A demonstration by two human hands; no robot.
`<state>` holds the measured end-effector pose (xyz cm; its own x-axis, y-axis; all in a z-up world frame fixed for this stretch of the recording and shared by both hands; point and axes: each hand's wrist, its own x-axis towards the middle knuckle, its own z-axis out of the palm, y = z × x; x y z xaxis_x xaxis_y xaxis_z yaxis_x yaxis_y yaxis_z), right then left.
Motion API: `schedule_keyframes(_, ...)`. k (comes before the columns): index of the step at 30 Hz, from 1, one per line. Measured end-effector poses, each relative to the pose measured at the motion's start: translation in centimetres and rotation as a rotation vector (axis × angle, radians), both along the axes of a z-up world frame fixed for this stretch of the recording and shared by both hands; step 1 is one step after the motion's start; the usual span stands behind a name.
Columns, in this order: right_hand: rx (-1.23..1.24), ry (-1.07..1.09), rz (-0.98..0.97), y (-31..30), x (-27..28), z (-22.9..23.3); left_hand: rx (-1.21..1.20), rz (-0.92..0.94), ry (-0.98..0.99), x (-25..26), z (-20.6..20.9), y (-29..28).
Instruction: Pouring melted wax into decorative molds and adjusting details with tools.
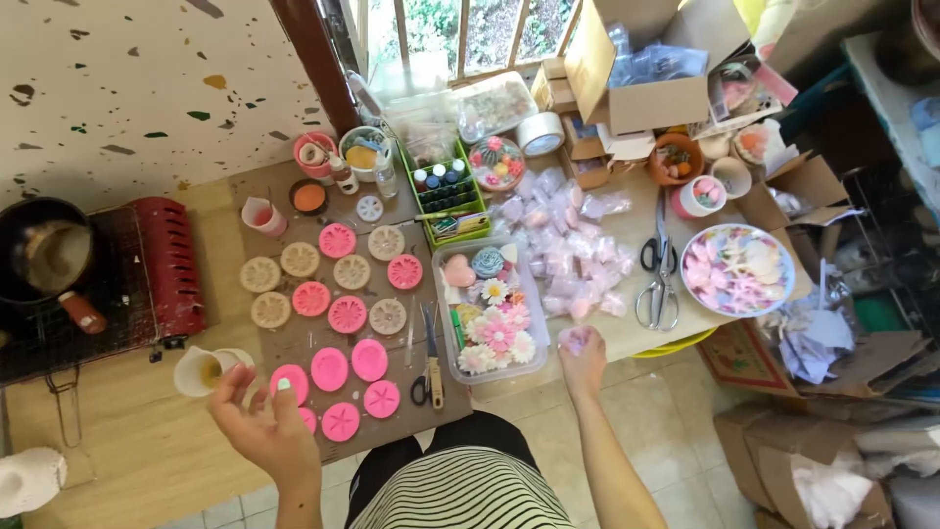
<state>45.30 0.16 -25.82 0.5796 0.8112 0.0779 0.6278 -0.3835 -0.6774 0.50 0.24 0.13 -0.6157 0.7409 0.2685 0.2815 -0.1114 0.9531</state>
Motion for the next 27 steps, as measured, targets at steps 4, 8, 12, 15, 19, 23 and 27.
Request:
schedule_keyframes(4, -0.104, -0.039, 0.089, 0.7, 0.0, 2.5, -0.002, 0.003, 0.053, 1.9, 0.6, 1.1)
schedule_keyframes(8, -0.06, -0.243, 0.156, 1.0, -2.4, 8.2, -0.002, 0.03, 0.121, 3.8, 2.9, 1.8)
schedule_keyframes(12, 0.204, -0.051, 0.088, 2.8, -5.9, 7.7, 0.164, -0.034, 0.065, 8.1, -1.2, 1.1)
schedule_keyframes(15, 0.106, 0.565, 0.227, 3.5, -10.8, 8.3, 0.076, -0.187, 0.413, 12.5, -7.9, 0.4)
schedule_keyframes(19, -0.094, 1.493, 0.404, 2.8, -16.9, 15.0, 0.11, -0.54, 0.671, 14.9, -6.8, 2.1)
schedule_keyframes(23, -0.057, 1.557, 0.545, 3.5, -21.0, 28.5, -0.17, -0.31, 0.457, 13.8, -9.1, 4.0)
schedule_keyframes(27, 0.21, 1.076, 0.892, 3.2, -22.1, 24.0, -0.244, -0.447, -0.029, 13.2, -7.3, 3.5)
